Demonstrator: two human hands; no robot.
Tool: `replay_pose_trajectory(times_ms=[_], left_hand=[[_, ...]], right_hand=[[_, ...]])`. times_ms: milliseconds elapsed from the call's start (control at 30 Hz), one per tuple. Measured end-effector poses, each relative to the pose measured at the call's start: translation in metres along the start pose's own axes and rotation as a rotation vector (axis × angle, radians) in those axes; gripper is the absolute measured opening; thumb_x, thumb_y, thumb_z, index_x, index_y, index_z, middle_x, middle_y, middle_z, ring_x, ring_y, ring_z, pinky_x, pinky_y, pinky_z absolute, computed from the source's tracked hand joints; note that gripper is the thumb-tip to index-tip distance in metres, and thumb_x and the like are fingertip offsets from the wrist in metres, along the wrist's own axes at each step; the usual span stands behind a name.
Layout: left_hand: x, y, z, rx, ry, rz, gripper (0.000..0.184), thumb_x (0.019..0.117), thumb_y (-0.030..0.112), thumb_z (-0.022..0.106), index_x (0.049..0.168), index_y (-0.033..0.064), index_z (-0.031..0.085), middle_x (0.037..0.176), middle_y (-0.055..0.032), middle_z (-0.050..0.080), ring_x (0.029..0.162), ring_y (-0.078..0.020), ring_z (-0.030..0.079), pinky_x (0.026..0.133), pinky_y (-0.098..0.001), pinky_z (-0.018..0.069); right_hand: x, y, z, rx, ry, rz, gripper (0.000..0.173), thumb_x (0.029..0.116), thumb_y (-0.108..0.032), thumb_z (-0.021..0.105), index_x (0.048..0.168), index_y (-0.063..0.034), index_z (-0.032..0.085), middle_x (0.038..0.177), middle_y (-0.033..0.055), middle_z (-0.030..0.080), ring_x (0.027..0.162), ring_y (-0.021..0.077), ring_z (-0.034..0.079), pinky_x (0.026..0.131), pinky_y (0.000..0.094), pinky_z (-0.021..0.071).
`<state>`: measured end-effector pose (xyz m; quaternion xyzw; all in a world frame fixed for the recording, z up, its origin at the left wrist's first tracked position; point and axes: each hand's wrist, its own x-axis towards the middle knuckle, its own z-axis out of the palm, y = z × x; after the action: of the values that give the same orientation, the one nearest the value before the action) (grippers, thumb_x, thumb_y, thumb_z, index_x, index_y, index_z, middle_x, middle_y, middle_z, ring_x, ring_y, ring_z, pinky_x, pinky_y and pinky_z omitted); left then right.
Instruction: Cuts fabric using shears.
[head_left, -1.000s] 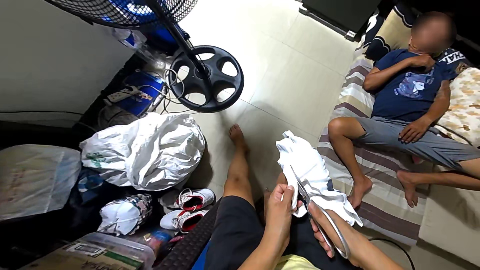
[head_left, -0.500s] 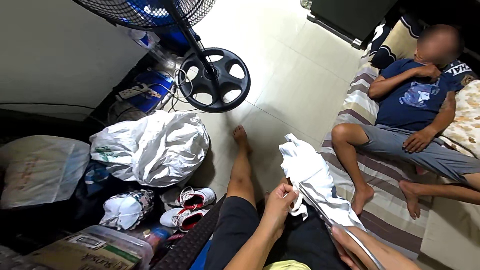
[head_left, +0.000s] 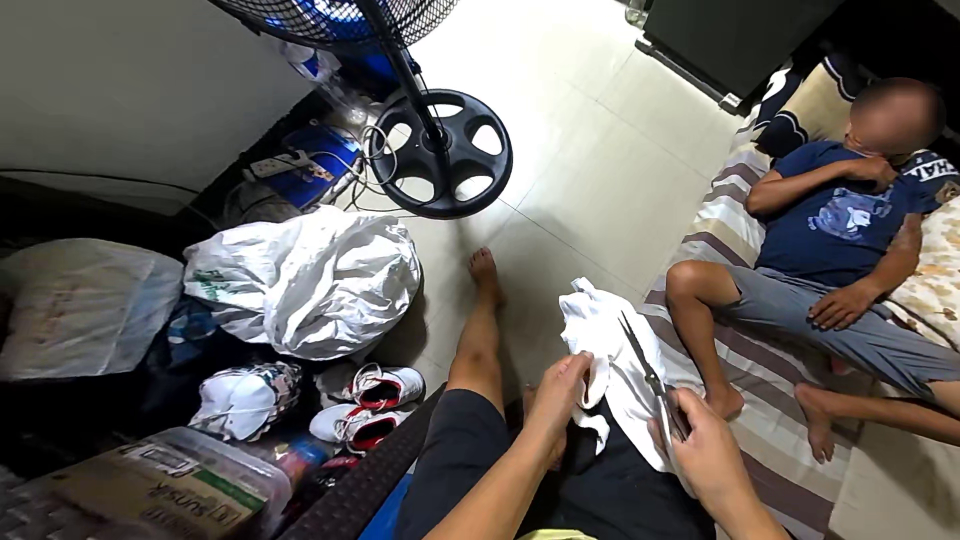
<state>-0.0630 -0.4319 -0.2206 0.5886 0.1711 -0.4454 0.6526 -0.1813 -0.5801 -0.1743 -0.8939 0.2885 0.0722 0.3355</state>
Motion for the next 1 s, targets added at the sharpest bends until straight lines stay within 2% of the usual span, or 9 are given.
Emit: replay_pose_trajectory(times_ms=[133,233,300,500,600,667,767,900,1000], left_hand=[[0.017,0.009,0.009,0.182,0.055,0.027,0.036,0.1041,0.022,0.059,0.072,0.0068,0.055,0.062,0.0014,0.05,0.055,-0.0067,0.047,0.055,-0.0239,0.0402],[0.021,0.014,0.008,0.267,0.067,0.097,0.035,0.1013,0.014,0.061,0.068,0.0073,0.053,0.06,0.0021,0.047,0.053,-0.0063,0.045,0.054,-0.0233,0.0389],[0.022,0.02,0.006,0.272,0.11,0.159,0.03,0.1008,0.013,0.061,0.072,0.0055,0.057,0.064,0.0016,0.05,0.058,-0.0066,0.049,0.058,-0.0246,0.0419],[0.013,0.066,0.034,-0.074,0.116,0.132,0.018,0.1029,0.009,0.057,0.088,0.001,0.061,0.07,-0.0015,0.057,0.059,-0.0064,0.054,0.058,-0.0212,0.0467],[-0.005,0.094,0.053,-0.291,0.052,0.07,0.007,0.1033,0.003,0.051,0.107,-0.0005,0.056,0.079,-0.0061,0.059,0.064,-0.0109,0.059,0.061,-0.0244,0.0531],[-0.024,0.112,0.062,-0.355,-0.006,0.061,0.019,0.1028,0.001,0.049,0.121,0.0007,0.054,0.081,-0.0067,0.058,0.066,-0.0127,0.06,0.063,-0.0259,0.054],[-0.059,0.135,0.064,-0.359,-0.143,0.072,0.025,0.102,0.002,0.046,0.126,0.0043,0.053,0.082,-0.0072,0.061,0.068,-0.0143,0.063,0.065,-0.0279,0.0565],[-0.107,0.137,0.048,-0.279,-0.267,0.196,0.028,0.106,0.007,0.04,0.129,0.0068,0.055,0.085,-0.0045,0.064,0.072,-0.0114,0.066,0.071,-0.0266,0.0584],[-0.127,0.09,0.02,-0.177,-0.226,0.295,0.029,0.1048,0.003,0.036,0.127,0.0014,0.056,0.087,-0.0032,0.067,0.072,-0.0087,0.066,0.068,-0.0236,0.0579]], right_hand=[[0.005,0.009,-0.01,0.117,-0.067,0.133,0.023,0.0837,-0.013,0.073,0.1,0.001,0.066,0.084,0.0097,0.063,0.073,0.0173,0.06,0.067,0.0361,0.0515],[0.009,0.008,-0.014,0.054,-0.086,0.172,0.02,0.0847,-0.007,0.075,0.1,0.0031,0.067,0.084,0.0133,0.065,0.075,0.0224,0.063,0.07,0.0415,0.0525],[0.013,0.011,-0.016,0.06,-0.095,0.207,0.015,0.0862,-0.006,0.073,0.098,0.0028,0.068,0.079,0.0117,0.065,0.071,0.0205,0.061,0.068,0.0413,0.0507],[0.029,0.018,-0.048,0.422,-0.013,0.305,0.006,0.0875,-0.001,0.069,0.091,-0.0007,0.065,0.064,-0.0026,0.058,0.052,0.003,0.053,0.051,0.0211,0.0462],[0.028,0.01,-0.084,0.49,0.147,0.229,0.005,0.0886,0.0,0.066,0.091,-0.003,0.063,0.062,-0.006,0.057,0.049,0.0008,0.052,0.049,0.0181,0.0454],[0.021,0.006,-0.108,0.514,0.233,0.13,0.006,0.0855,-0.002,0.064,0.088,-0.0075,0.063,0.065,-0.0089,0.061,0.051,-0.0012,0.054,0.05,0.0165,0.0473],[-0.001,0.001,-0.139,0.586,0.283,-0.039,0.007,0.0801,-0.011,0.065,0.085,-0.0147,0.066,0.076,-0.0096,0.068,0.058,-0.0007,0.059,0.052,0.0162,0.0496],[-0.052,-0.006,-0.158,0.662,0.217,-0.259,0.007,0.0829,-0.023,0.074,0.088,-0.0243,0.07,0.077,-0.0136,0.069,0.056,-0.0024,0.06,0.049,0.0161,0.0522],[-0.1,-0.018,-0.14,0.622,-0.044,-0.187,0.012,0.0831,-0.013,0.071,0.092,-0.0208,0.068,0.081,-0.0153,0.069,0.065,-0.0037,0.063,0.057,0.0167,0.0543]])
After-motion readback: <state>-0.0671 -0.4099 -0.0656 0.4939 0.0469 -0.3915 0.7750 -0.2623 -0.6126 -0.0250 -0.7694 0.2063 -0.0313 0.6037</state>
